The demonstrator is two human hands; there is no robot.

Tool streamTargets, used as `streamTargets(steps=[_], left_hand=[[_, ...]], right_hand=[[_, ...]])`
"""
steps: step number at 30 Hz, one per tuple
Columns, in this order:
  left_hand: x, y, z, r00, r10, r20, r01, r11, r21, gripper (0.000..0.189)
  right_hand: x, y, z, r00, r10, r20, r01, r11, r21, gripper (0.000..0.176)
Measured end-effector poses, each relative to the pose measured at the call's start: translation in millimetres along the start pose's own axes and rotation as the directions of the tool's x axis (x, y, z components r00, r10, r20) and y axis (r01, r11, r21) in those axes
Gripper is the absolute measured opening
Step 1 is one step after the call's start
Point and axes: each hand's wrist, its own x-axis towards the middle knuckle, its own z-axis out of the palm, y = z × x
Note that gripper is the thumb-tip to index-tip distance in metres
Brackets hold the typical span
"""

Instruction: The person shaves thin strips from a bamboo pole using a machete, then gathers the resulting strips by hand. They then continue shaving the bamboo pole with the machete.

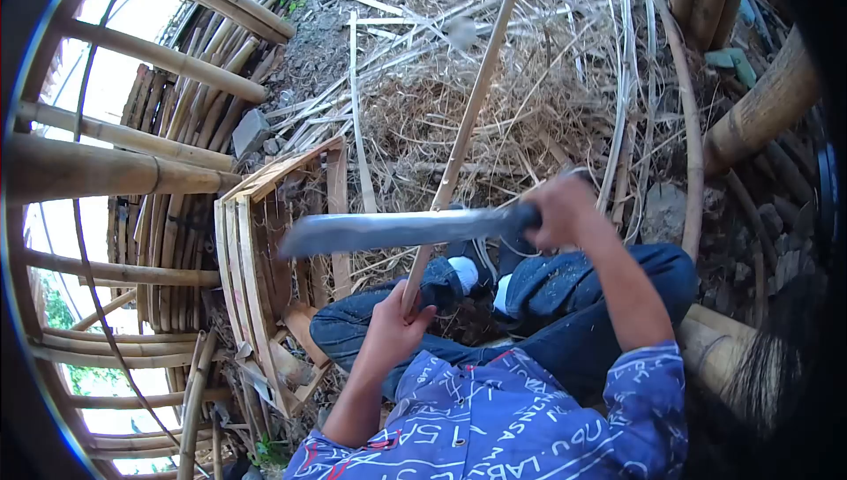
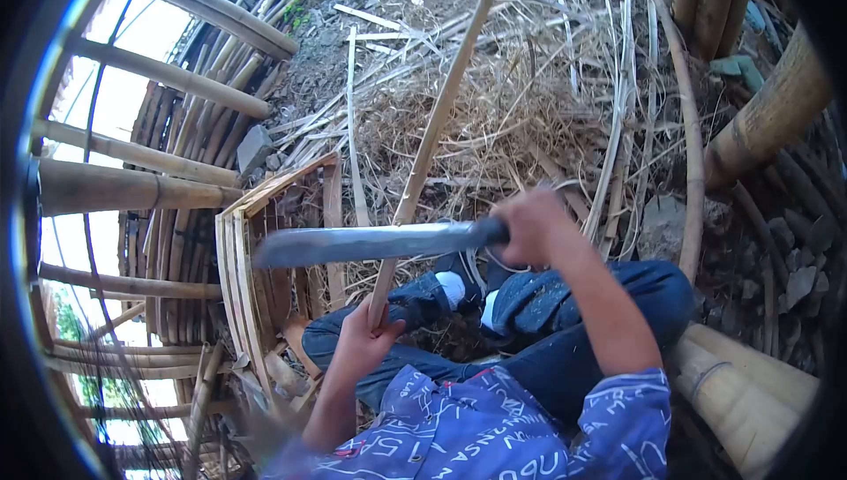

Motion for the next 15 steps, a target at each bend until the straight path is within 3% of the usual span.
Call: streamTargets(steps=[2, 5, 6, 8, 13, 15], left_hand=[[-3, 7, -2, 1.0, 0.024, -0.004, -0.024, 1.0, 0.003, 0.02], [-3, 2, -11, 0.998, 0.038, -0.053, -0.036, 0.999, 0.024, 0.018], [-3, -11, -10, 0.999, 0.008, -0.053, -0.009, 0.999, -0.033, 0.018], [-8, -10, -7, 0.996, -0.093, -0.004, 0.091, 0.982, -0.164, 0.016], [-18, -28, -2, 0.988, -0.119, 0.098, 0.147, 0.917, -0.37, 0.012], [-22, -28, -4, 0.951, -0.205, 0.232, 0.294, 0.831, -0.471, 0.012]], right_hand=[[7, 16, 2, 0.993, 0.021, 0.112, -0.021, 1.0, -0.002, 0.018], [-4, -7, 10, 0.989, 0.047, 0.138, -0.041, 0.998, -0.046, 0.018], [-8, -8, 26, 0.983, 0.009, 0.184, -0.021, 0.998, 0.066, 0.021], [-6, -30, 27, 0.986, -0.089, 0.14, 0.074, 0.991, 0.108, 0.026], [1, -39, 28, 0.973, -0.221, 0.068, 0.206, 0.962, 0.181, 0.026], [-6, -40, 28, 0.978, -0.202, -0.048, 0.207, 0.928, 0.309, 0.025]])
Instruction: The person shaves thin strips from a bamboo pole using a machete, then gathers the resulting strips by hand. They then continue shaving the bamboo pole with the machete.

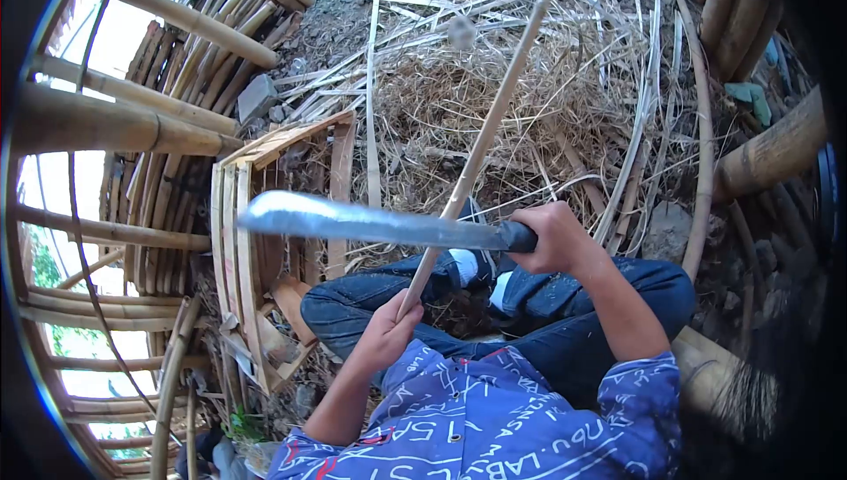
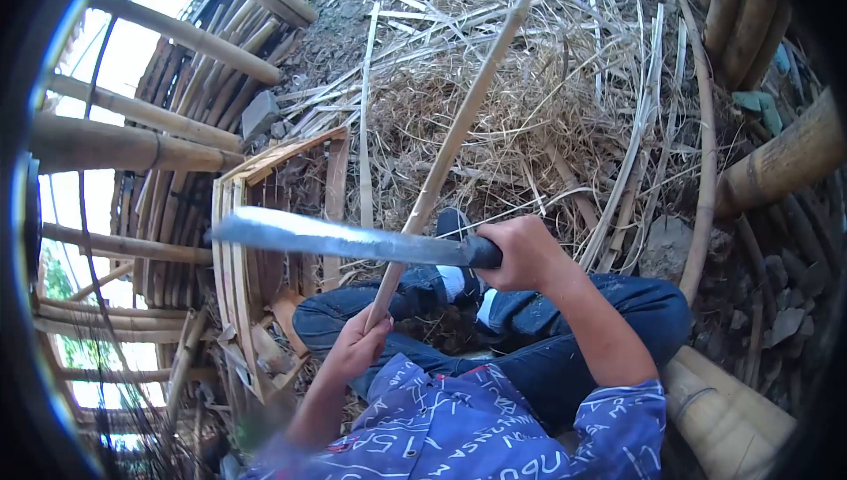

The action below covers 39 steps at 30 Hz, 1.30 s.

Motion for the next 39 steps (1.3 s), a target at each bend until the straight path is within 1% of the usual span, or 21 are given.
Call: streamTargets(steps=[1, 2, 3, 4, 6, 8, 9, 12, 14, 16, 18, 21, 24, 26, 28, 30, 32, 36, 37, 38, 39], left_hand=[[1, -6, 4, 1.0, 0.006, -0.002, -0.006, 1.0, -0.024, 0.012], [3, -16, 8, 0.989, 0.144, -0.025, -0.141, 0.987, 0.08, 0.012], [4, -23, 13, 0.96, 0.279, -0.038, -0.267, 0.946, 0.184, 0.013], [3, -26, 17, 0.959, 0.28, -0.046, -0.27, 0.951, 0.153, 0.013], [1, -27, 26, 0.961, 0.269, -0.065, -0.251, 0.946, 0.204, 0.014], [-3, -30, 32, 0.969, 0.245, -0.045, -0.236, 0.96, 0.15, 0.015], [-4, -34, 35, 0.969, 0.246, -0.013, -0.242, 0.961, 0.133, 0.015], [-7, -32, 38, 0.973, 0.224, 0.059, -0.23, 0.967, 0.109, 0.017], [-10, -32, 38, 0.972, 0.208, 0.107, -0.219, 0.97, 0.103, 0.018], [-10, -35, 34, 0.971, 0.19, 0.146, -0.209, 0.969, 0.131, 0.021], [-13, -27, 34, 0.955, 0.242, 0.171, -0.263, 0.959, 0.109, 0.022], [-11, -25, 24, 0.943, 0.221, 0.25, -0.267, 0.949, 0.166, 0.023], [-10, -25, 23, 0.938, 0.24, 0.249, -0.27, 0.958, 0.095, 0.023], [-15, -24, 20, 0.941, 0.242, 0.235, -0.266, 0.961, 0.073, 0.022], [-23, -20, 9, 0.942, 0.255, 0.22, -0.285, 0.951, 0.117, 0.021], [-30, -13, 4, 0.939, 0.273, 0.208, -0.298, 0.95, 0.099, 0.02], [-29, -7, -6, 0.94, 0.242, 0.243, -0.283, 0.947, 0.151, 0.02], [-30, -11, -24, 0.934, 0.253, 0.252, -0.303, 0.936, 0.182, 0.024], [-34, -10, -31, 0.942, 0.217, 0.255, -0.271, 0.941, 0.203, 0.024], [-37, -11, -39, 0.949, 0.177, 0.261, -0.239, 0.945, 0.225, 0.024], [-39, -17, -46, 0.951, 0.212, 0.224, -0.259, 0.943, 0.209, 0.024]], right_hand=[[-1, -4, -3, 0.999, -0.016, -0.044, 0.017, 1.0, 0.023, 0.024], [-1, -5, -3, 0.999, -0.023, -0.023, 0.024, 1.0, 0.009, 0.024], [-3, -4, -2, 0.997, -0.002, -0.076, 0.003, 1.0, 0.015, 0.026], [-5, -5, -2, 0.992, 0.02, -0.126, -0.018, 1.0, 0.02, 0.028], [-9, -21, -8, 0.996, 0.043, -0.08, -0.045, 0.999, -0.02, 0.032], [-20, -28, -6, 0.992, 0.117, -0.038, -0.119, 0.991, -0.053, 0.037], [-26, -29, -2, 0.991, 0.131, -0.027, -0.133, 0.987, -0.094, 0.05], [-46, -25, 4, 0.986, 0.161, -0.04, -0.166, 0.957, -0.237, 0.054], [-55, -27, -3, 0.98, 0.184, -0.079, -0.198, 0.952, -0.236, 0.057], [-65, -25, -21, 0.948, 0.309, -0.075, -0.316, 0.888, -0.334, 0.058], [-72, -24, -32, 0.954, 0.287, -0.082, -0.295, 0.864, -0.408, 0.06], [-77, -28, -38, 0.974, 0.186, -0.13, -0.225, 0.856, -0.465, 0.06], [-74, -48, -30, 0.974, 0.174, -0.144, -0.224, 0.819, -0.528, 0.061], [-73, -51, -31, 0.971, 0.209, -0.114, -0.238, 0.828, -0.508, 0.063], [-67, -49, -41, 0.976, 0.12, -0.179, -0.196, 0.842, -0.502, 0.065], [-64, -43, -51, 0.987, 0.068, -0.146, -0.137, 0.834, -0.534, 0.067], [-61, -42, -54, 0.993, 0.024, -0.113, -0.086, 0.803, -0.59, 0.068], [-61, -45, -54, 0.994, 0.001, -0.107, -0.064, 0.802, -0.593, 0.069], [-63, -44, -55, 0.995, -0.002, -0.096, -0.056, 0.803, -0.594, 0.069], [-67, -40, -59, 0.995, 0.005, -0.096, -0.061, 0.803, -0.593, 0.069], [-72, -35, -65, 0.992, 0.05, -0.114, -0.111, 0.767, -0.632, 0.067]])
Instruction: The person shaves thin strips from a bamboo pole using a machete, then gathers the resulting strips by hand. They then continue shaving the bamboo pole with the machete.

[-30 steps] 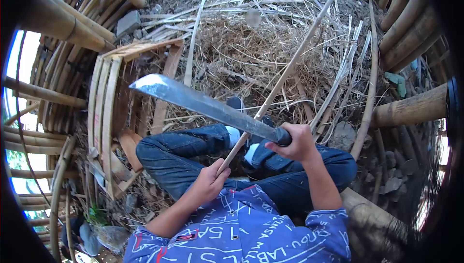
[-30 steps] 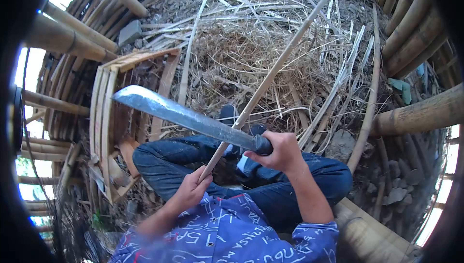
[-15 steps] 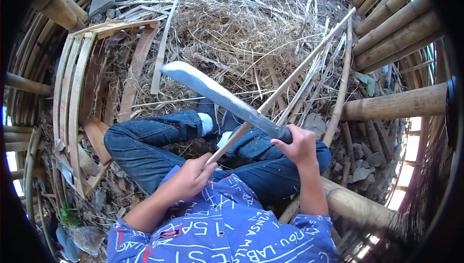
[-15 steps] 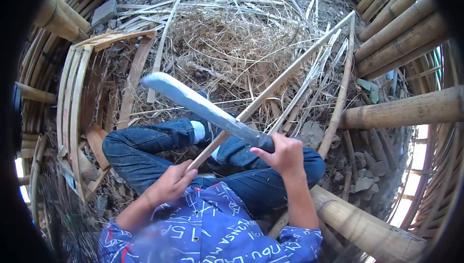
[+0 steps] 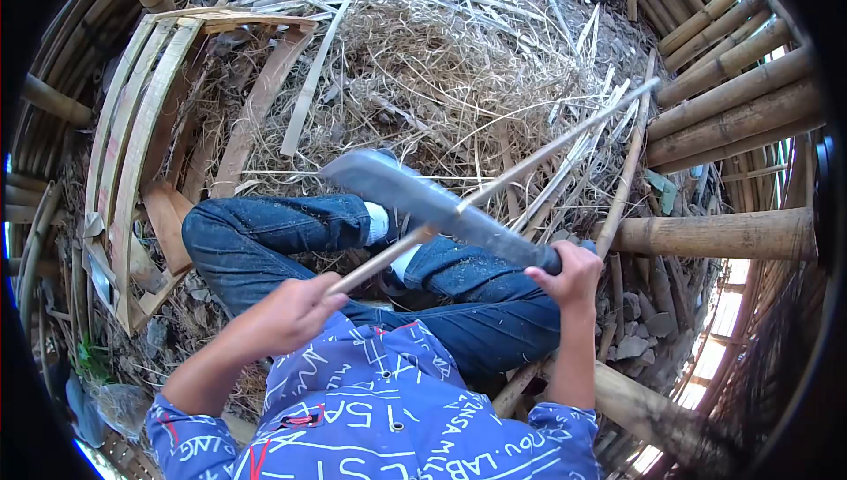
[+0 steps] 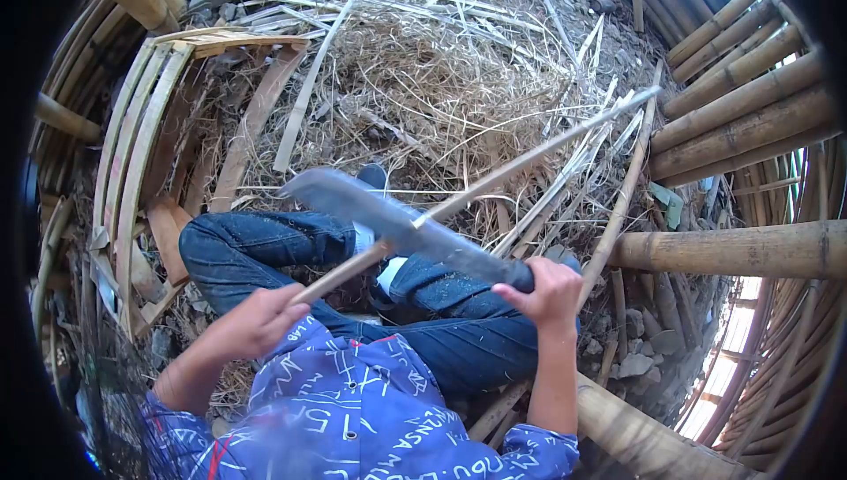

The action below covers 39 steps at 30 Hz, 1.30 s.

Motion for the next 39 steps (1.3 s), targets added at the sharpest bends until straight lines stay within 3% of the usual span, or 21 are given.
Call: streamTargets(steps=[1, 2, 5, 8, 11, 15, 19, 23, 27, 29, 30, 32, 35, 37, 39], left_hand=[[-7, 4, -8, 0.995, -0.105, -0.003, 0.105, 0.994, -0.031, 0.024], [-14, -4, -14, 0.993, -0.108, -0.05, 0.106, 0.994, -0.03, 0.023], [-37, -8, -30, 0.979, -0.127, -0.159, 0.127, 0.992, -0.01, 0.02], [-43, -6, -30, 0.957, -0.143, -0.252, 0.139, 0.99, -0.036, 0.018], [-32, -6, -24, 0.949, -0.106, -0.296, 0.098, 0.994, -0.041, 0.018], [-19, 4, -17, 0.958, -0.064, -0.281, 0.08, 0.996, 0.046, 0.018], [-18, 19, -9, 0.972, -0.037, -0.234, 0.064, 0.992, 0.106, 0.019], [-25, 37, -10, 0.975, -0.079, -0.21, 0.112, 0.982, 0.154, 0.019], [-41, 30, -13, 0.974, -0.073, -0.215, 0.104, 0.985, 0.136, 0.018], [-38, 28, -12, 0.984, -0.046, -0.172, 0.068, 0.99, 0.121, 0.019], [-34, 26, -12, 0.986, -0.071, -0.149, 0.088, 0.99, 0.114, 0.019], [-25, 23, -13, 0.987, -0.12, -0.11, 0.131, 0.987, 0.095, 0.02], [-13, 22, -5, 0.99, -0.042, -0.131, 0.053, 0.995, 0.081, 0.019], [-9, 30, -3, 0.992, -0.034, -0.122, 0.048, 0.993, 0.109, 0.019], [-12, 37, -5, 0.993, -0.024, -0.113, 0.039, 0.99, 0.135, 0.018]], right_hand=[[-3, 8, -3, 0.999, 0.046, 0.012, -0.045, 0.997, -0.056, 0.066], [-6, 13, -7, 0.973, 0.224, 0.05, -0.221, 0.973, -0.067, 0.06], [-22, 52, -11, 0.83, 0.557, -0.016, -0.556, 0.825, -0.105, 0.055], [-32, 58, -9, 0.812, 0.581, -0.048, -0.582, 0.813, 0.002, 0.055], [-37, 31, 18, 0.809, 0.587, 0.023, -0.548, 0.74, 0.391, 0.06], [-2, -48, 20, 0.904, 0.401, 0.147, -0.411, 0.723, 0.555, 0.058], [32, -96, 31, 0.973, 0.218, 0.072, -0.225, 0.839, 0.496, 0.055], [48, -93, 35, 0.998, 0.054, 0.021, -0.058, 0.936, 0.347, 0.056], [42, -28, 45, 0.977, 0.214, 0.003, -0.207, 0.945, 0.253, 0.063], [35, -16, 46, 0.985, 0.171, 0.011, -0.17, 0.97, 0.173, 0.062], [31, -14, 45, 0.99, 0.14, 0.016, -0.141, 0.985, 0.097, 0.062], [25, -24, 43, 0.986, 0.168, 0.015, -0.168, 0.978, 0.12, 0.062], [21, -54, 38, 0.977, 0.208, 0.041, -0.212, 0.958, 0.192, 0.059], [22, -69, 36, 1.0, 0.017, 0.025, -0.023, 0.964, 0.264, 0.058], [29, -69, 30, 1.0, 0.008, -0.008, -0.006, 0.966, 0.26, 0.056]])
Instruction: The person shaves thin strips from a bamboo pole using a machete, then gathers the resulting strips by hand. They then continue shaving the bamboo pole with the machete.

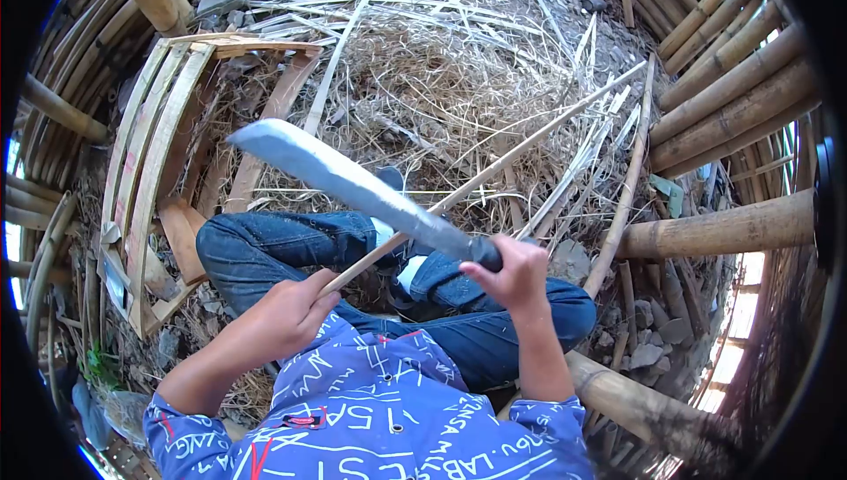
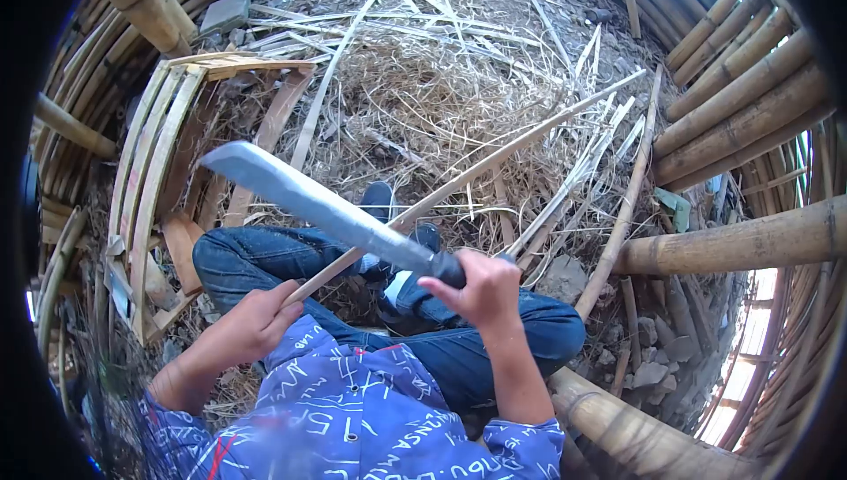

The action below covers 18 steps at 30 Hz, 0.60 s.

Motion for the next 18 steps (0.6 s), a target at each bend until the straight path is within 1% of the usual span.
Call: streamTargets(steps=[2, 3, 4, 5, 6, 8, 10, 11, 13, 14, 15, 16, 17, 18], left_hand=[[-12, 5, -6, 0.999, -0.04, 0.035, 0.039, 0.999, 0.036, 0.018], [-15, 7, -7, 0.998, -0.04, 0.039, 0.039, 0.998, 0.04, 0.018], [-18, 7, -6, 1.0, -0.005, 0.028, 0.004, 0.999, 0.047, 0.017], [-21, 7, -4, 1.0, 0.028, 0.006, -0.029, 0.999, 0.046, 0.017], [-20, 5, -2, 1.0, 0.028, -0.012, -0.028, 0.999, 0.037, 0.017], [-11, -4, -4, 0.999, -0.036, 0.021, 0.036, 0.999, 0.039, 0.017], [-8, -6, 0, 0.999, -0.034, 0.022, 0.033, 0.999, 0.021, 0.017], [-8, -3, 2, 0.998, -0.056, 0.022, 0.055, 0.998, 0.011, 0.017], [-11, 0, 0, 0.996, -0.082, 0.028, 0.082, 0.997, 0.012, 0.017], [-16, 0, -3, 0.999, -0.049, 0.021, 0.049, 0.998, 0.037, 0.017], [-20, -1, -5, 1.0, -0.019, 0.017, 0.018, 0.998, 0.06, 0.017], [-23, -1, -5, 0.999, -0.025, 0.028, 0.023, 0.998, 0.064, 0.017], [-23, 0, -5, 1.0, -0.007, 0.029, 0.006, 0.999, 0.048, 0.017], [-25, 1, -3, 1.0, 0.012, 0.021, -0.013, 1.0, 0.019, 0.018]], right_hand=[[11, 18, -12, 0.992, 0.122, -0.012, -0.123, 0.991, -0.049, 0.056], [15, 33, -19, 0.935, 0.353, 0.03, -0.354, 0.934, 0.048, 0.057], [13, 44, -16, 0.936, 0.351, 0.029, -0.352, 0.935, 0.049, 0.057], [14, 55, -10, 0.973, 0.227, -0.045, -0.229, 0.973, -0.032, 0.057], [17, 63, -6, 0.99, 0.088, -0.111, -0.101, 0.988, -0.118, 0.057], [17, 42, -2, 0.978, 0.207, -0.015, -0.207, 0.967, -0.146, 0.056], [9, 24, 9, 0.985, 0.17, -0.043, -0.172, 0.984, -0.053, 0.061], [6, 19, 10, 0.983, 0.179, -0.04, -0.181, 0.982, -0.053, 0.061], [2, 13, 12, 0.998, -0.043, -0.048, 0.045, 0.999, 0.028, 0.062], [5, 24, 8, 0.998, -0.036, -0.05, 0.038, 0.999, 0.034, 0.062], [9, 47, -1, 0.999, 0.043, -0.033, -0.043, 0.999, 0.002, 0.059], [7, 62, -6, 0.992, 0.126, -0.017, -0.126, 0.991, -0.033, 0.057], [4, 69, -4, 0.991, 0.135, -0.021, -0.135, 0.99, -0.032, 0.057], [3, 77, -4, 0.99, 0.135, -0.04, -0.138, 0.986, -0.092, 0.058]])
